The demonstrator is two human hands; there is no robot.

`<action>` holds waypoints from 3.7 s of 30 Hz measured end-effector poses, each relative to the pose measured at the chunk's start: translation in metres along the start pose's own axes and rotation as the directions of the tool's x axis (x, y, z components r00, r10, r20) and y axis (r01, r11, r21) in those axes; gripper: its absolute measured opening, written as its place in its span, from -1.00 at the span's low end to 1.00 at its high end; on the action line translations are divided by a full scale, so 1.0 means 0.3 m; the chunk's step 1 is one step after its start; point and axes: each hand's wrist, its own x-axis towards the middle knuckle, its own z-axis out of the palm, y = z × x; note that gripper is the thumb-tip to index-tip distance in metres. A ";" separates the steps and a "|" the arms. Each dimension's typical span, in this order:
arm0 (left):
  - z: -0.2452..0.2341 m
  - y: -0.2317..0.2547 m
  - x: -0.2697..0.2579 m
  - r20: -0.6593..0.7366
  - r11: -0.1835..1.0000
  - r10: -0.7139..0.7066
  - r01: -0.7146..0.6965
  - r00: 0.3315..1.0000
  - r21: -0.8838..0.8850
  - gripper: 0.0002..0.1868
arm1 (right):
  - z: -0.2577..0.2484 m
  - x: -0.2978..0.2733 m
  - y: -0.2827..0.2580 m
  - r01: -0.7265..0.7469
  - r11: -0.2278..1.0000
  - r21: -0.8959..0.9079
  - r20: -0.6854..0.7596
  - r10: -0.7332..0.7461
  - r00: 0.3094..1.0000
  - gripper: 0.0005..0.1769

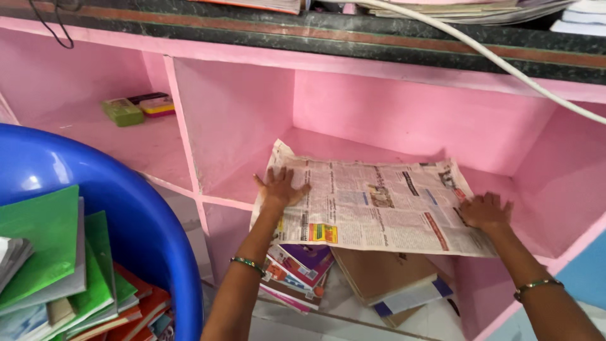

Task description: The person transfers books from a blue tub to a pink shelf, wipes the shelf with a cloth, and lines it with newspaper. The person handles books, a cloth, and newspaper throughout the task.

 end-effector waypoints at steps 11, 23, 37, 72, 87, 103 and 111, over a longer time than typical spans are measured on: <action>0.041 -0.022 0.024 -0.052 0.999 0.011 -0.013 0.999 -0.047 0.11 | 0.100 0.070 -0.963 0.671 0.688 0.274 0.029 -0.704 0.710 -0.21; 0.014 -0.070 0.039 -0.044 0.997 0.033 -0.036 0.999 -0.068 0.12 | 0.053 0.343 -0.137 0.225 0.974 -0.036 0.118 -0.219 0.969 0.02; 0.024 -0.024 0.049 -0.347 0.786 0.159 0.094 0.924 0.611 -0.27 | 0.048 -0.008 0.140 0.032 0.997 0.064 0.009 -0.033 0.999 -0.13; 0.101 -0.165 -0.358 -0.349 0.717 0.638 -0.364 0.686 0.594 -0.44 | -0.253 -0.874 -0.008 0.574 0.782 -0.243 -0.453 -0.615 0.646 -0.29; -0.264 -0.381 -0.521 -0.618 0.732 0.384 -0.634 0.686 -0.248 -0.80 | -0.481 -0.923 -0.077 0.384 0.923 -0.008 -0.250 -0.374 0.893 -0.63; -0.626 -0.306 -0.690 -0.419 0.260 0.267 -0.484 0.868 -0.836 -0.65 | -0.710 -0.846 0.297 0.110 0.824 0.555 0.092 -0.192 0.977 -0.49; -0.501 -0.244 -0.359 -0.473 0.758 0.057 -0.346 0.879 -0.553 -0.63 | -0.687 -0.597 0.265 0.214 0.961 0.174 -0.081 -0.203 0.976 -0.31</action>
